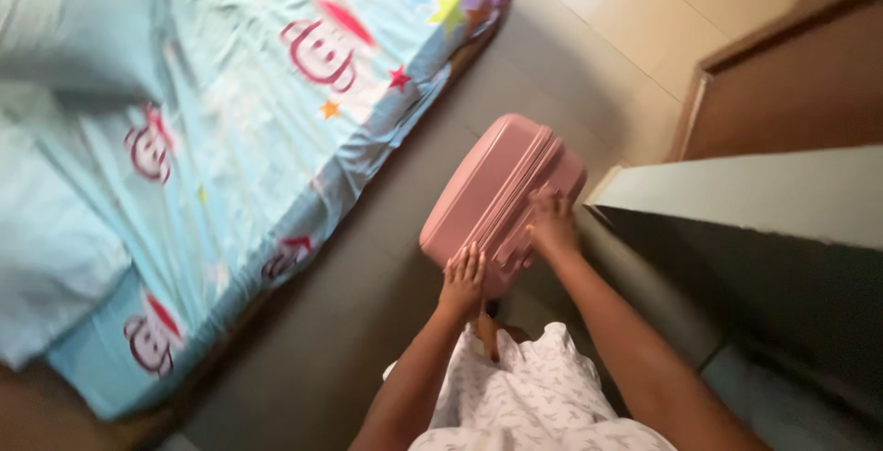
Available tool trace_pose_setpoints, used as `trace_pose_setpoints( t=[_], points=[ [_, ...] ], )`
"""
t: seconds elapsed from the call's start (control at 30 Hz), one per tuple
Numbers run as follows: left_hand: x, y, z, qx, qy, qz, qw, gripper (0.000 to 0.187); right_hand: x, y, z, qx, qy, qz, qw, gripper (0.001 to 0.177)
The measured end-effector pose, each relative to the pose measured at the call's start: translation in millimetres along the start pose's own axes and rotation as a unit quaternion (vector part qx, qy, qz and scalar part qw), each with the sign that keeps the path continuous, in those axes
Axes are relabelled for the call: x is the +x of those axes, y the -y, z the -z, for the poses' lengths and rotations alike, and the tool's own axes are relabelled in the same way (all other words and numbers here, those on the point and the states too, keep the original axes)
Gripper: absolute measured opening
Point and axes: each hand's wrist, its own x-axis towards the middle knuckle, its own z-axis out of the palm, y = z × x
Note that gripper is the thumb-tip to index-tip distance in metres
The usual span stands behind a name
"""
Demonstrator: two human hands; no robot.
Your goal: The person moves a pink suitcase from the floor to a wooden cabinet, opens it, and removes a red garment. The person then folds the garment and places it into a closet.
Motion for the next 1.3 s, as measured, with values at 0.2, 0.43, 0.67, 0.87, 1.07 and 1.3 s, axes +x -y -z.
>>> trace_pose_setpoints(
  t=[0.2, 0.43, 0.67, 0.87, 1.07, 1.3],
  points=[
    [93, -19, 18, 0.11, -0.119, -0.118, 0.98, 0.075, 15, -21, -1, 0.311, 0.079, -0.279, 0.905, 0.138],
    [183, -29, 37, 0.175, -0.108, -0.256, 0.945, 0.064, 60, -91, 1, 0.154, 0.007, -0.271, 0.95, 0.134],
    [306, -26, 133, 0.098, 0.195, -0.313, 0.924, 0.122, 137, -184, 36, 0.17, -0.066, -0.145, 0.972, 0.127],
    [437, -64, 188, 0.063, 0.131, -0.191, 0.971, 0.155, 242, -225, 95, 0.099, 0.035, -0.197, 0.975, 0.116],
    [529, -93, 230, 0.091, 0.003, -0.114, 0.989, 0.158, 356, -250, 157, 0.061, 0.048, -0.192, 0.978, 0.119],
    [652, -96, 285, 0.043, 0.038, -0.013, 0.998, 0.16, 498, -282, 215, -0.039, 0.146, -0.128, 0.98, 0.105]
  ],
)
